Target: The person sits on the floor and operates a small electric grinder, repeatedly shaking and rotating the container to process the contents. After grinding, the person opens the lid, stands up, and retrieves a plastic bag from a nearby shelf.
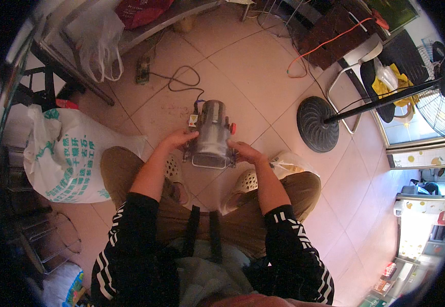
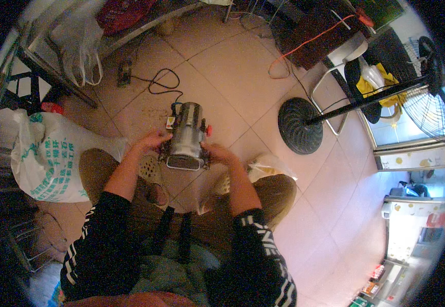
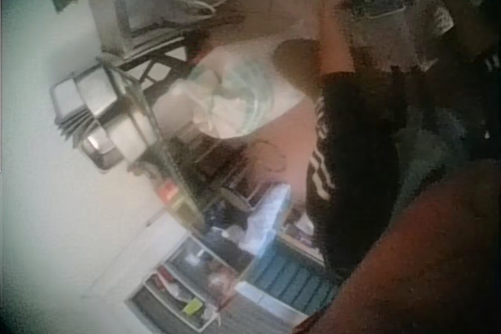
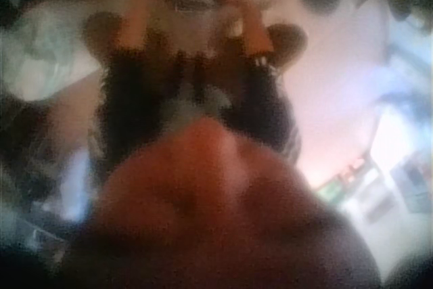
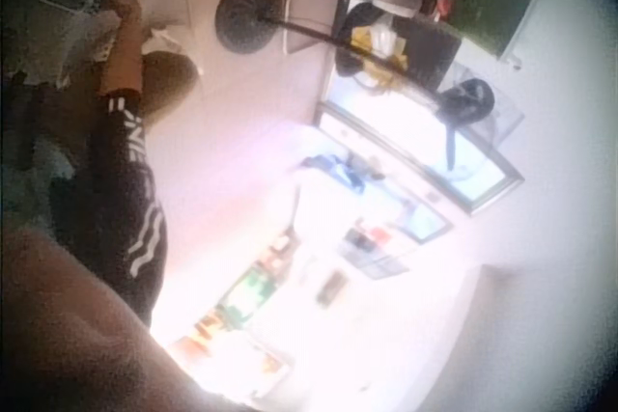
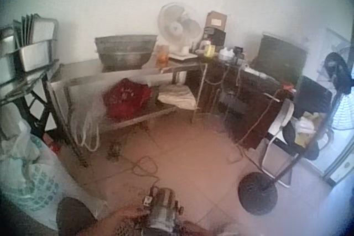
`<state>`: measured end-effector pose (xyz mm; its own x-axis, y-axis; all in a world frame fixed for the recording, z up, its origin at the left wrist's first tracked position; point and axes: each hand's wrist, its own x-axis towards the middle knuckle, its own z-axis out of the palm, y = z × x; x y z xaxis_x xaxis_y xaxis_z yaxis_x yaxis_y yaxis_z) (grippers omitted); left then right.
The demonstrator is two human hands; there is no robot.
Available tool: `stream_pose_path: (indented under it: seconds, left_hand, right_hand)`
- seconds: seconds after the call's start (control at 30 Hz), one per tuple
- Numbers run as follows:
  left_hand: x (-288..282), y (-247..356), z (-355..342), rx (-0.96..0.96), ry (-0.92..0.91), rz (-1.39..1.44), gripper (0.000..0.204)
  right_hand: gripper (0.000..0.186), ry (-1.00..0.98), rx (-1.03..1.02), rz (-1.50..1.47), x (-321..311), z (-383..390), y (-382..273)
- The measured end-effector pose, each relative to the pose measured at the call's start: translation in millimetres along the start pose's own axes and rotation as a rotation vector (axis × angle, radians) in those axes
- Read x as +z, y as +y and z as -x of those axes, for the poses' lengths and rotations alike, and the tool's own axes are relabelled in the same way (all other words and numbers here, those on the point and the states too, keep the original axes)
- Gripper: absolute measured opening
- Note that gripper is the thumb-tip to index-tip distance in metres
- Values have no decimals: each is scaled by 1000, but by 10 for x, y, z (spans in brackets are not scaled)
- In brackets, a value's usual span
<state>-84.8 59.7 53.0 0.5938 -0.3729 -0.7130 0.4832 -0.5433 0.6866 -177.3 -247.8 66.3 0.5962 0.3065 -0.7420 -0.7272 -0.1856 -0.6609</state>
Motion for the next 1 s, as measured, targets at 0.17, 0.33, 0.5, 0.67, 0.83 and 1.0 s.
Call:
stream_pose_path:
  seconds: [0.17, 0.33, 0.5, 0.67, 0.83, 1.0]
  left_hand:
    - [138, -116, 31, 20, -17, -164, 73]
    - [191, -127, 152, 133, -2, -151, 68]
    - [205, -380, -146, 314, -71, -70, 65]
    - [111, -384, -465, 284, 138, 69, 55]
    - [-90, 45, -283, 222, 218, 306, 38]
    - [-95, 310, -404, 323, 253, 774, 24]
  right_hand:
    - [73, -6, 34, 135, 29, -485, 474]
    - [70, 142, -21, 128, 146, -455, 523]
    - [64, 119, -24, -108, 176, -114, 296]
    - [69, 126, 59, -126, -83, -64, 50]
    - [60, 220, -62, -376, -338, -81, -153]
    - [39, 345, -351, -505, -367, -341, -361]
